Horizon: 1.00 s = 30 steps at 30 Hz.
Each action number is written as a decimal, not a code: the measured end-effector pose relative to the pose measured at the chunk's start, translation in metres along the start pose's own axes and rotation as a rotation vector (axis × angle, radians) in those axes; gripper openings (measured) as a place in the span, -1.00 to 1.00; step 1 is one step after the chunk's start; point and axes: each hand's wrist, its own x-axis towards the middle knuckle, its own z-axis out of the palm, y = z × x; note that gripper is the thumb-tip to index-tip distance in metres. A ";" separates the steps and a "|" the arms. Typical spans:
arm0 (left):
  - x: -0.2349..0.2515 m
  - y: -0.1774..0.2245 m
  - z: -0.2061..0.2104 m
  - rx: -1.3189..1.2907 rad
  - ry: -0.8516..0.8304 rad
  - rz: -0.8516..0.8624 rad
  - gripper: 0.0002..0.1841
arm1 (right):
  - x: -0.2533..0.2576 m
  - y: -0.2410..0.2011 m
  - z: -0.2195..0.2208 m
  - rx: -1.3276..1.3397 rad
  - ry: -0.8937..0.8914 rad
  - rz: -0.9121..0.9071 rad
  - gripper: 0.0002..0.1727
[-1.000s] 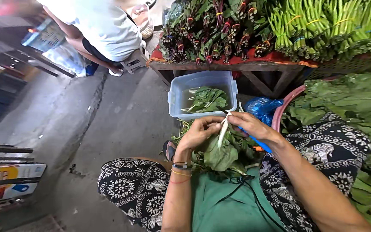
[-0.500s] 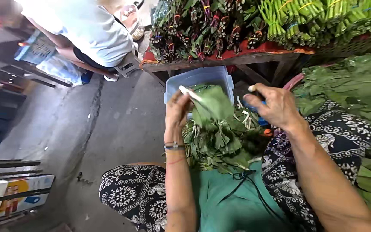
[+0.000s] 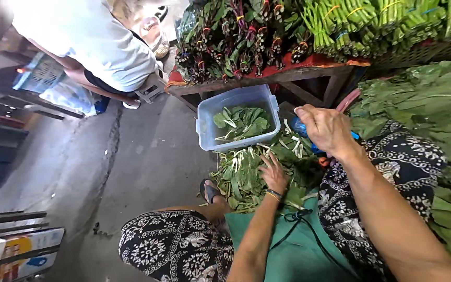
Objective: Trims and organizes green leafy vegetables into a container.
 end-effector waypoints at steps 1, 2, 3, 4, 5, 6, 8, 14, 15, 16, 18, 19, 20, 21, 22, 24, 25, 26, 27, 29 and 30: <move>-0.002 -0.003 0.008 0.046 -0.012 0.007 0.22 | -0.001 -0.001 0.001 -0.006 -0.001 -0.003 -0.36; -0.005 -0.007 0.006 0.055 -0.034 0.004 0.15 | -0.002 -0.001 0.001 -0.007 0.000 -0.005 -0.36; -0.009 -0.012 -0.005 0.011 -0.060 0.001 0.08 | -0.002 -0.002 0.000 -0.004 0.002 -0.006 -0.36; -0.012 -0.020 -0.022 -0.071 -0.098 0.002 -0.01 | -0.003 -0.001 -0.001 0.001 0.004 -0.006 -0.36; -0.015 -0.031 -0.042 -0.183 -0.138 0.009 -0.12 | -0.004 -0.001 -0.002 0.003 0.005 -0.008 -0.37; -0.017 -0.045 -0.062 -0.307 -0.173 0.032 -0.25 | -0.003 0.001 -0.003 0.003 0.003 -0.008 -0.36; -0.023 -0.081 -0.099 -0.563 -0.261 0.139 -0.38 | -0.001 0.001 -0.003 0.006 -0.012 -0.001 -0.34; -0.038 -0.174 -0.125 -1.383 -0.372 0.138 -0.50 | 0.000 0.000 -0.001 -0.023 -0.022 -0.010 -0.33; -0.031 -0.185 -0.115 -1.418 -0.370 0.076 -0.58 | 0.000 0.001 0.000 -0.028 -0.020 -0.011 -0.32; -0.022 -0.194 -0.101 -1.383 -0.341 0.014 -0.64 | -0.001 0.001 0.000 -0.028 -0.022 -0.010 -0.32; 0.000 -0.203 -0.067 -1.135 -0.209 -0.085 -0.48 | -0.002 0.000 0.000 -0.025 -0.032 -0.002 -0.31; 0.010 -0.206 -0.053 -0.991 -0.166 -0.094 -0.32 | -0.002 0.000 -0.001 -0.025 -0.034 -0.001 -0.31; 0.021 -0.208 -0.041 -0.870 -0.139 -0.076 -0.21 | -0.003 -0.001 -0.001 -0.023 -0.035 -0.005 -0.30; 0.028 -0.208 -0.033 -0.785 -0.104 -0.055 -0.17 | -0.003 -0.001 -0.002 -0.022 -0.038 -0.008 -0.30; 0.030 -0.204 -0.030 -0.727 -0.073 -0.044 -0.16 | -0.003 -0.001 -0.001 -0.020 -0.045 -0.011 -0.30; 0.030 -0.197 -0.031 -0.636 -0.023 -0.065 -0.12 | -0.003 0.000 0.000 -0.026 -0.066 -0.034 -0.30; 0.028 -0.193 -0.035 -0.595 -0.001 -0.096 -0.05 | -0.003 0.000 0.000 -0.028 -0.076 -0.053 -0.29; 0.025 -0.187 -0.040 -0.552 0.034 -0.131 0.02 | -0.003 0.000 0.001 -0.029 -0.091 -0.072 -0.29; 0.020 -0.180 -0.046 -0.517 0.100 -0.148 0.03 | -0.003 0.000 0.001 -0.031 -0.108 -0.089 -0.28; 0.013 -0.164 -0.049 -0.450 0.342 -0.067 -0.12 | -0.003 -0.001 0.000 -0.042 -0.153 -0.103 -0.26; 0.013 -0.156 -0.046 -0.424 0.463 0.042 -0.26 | -0.003 -0.001 0.000 -0.056 -0.181 -0.099 -0.24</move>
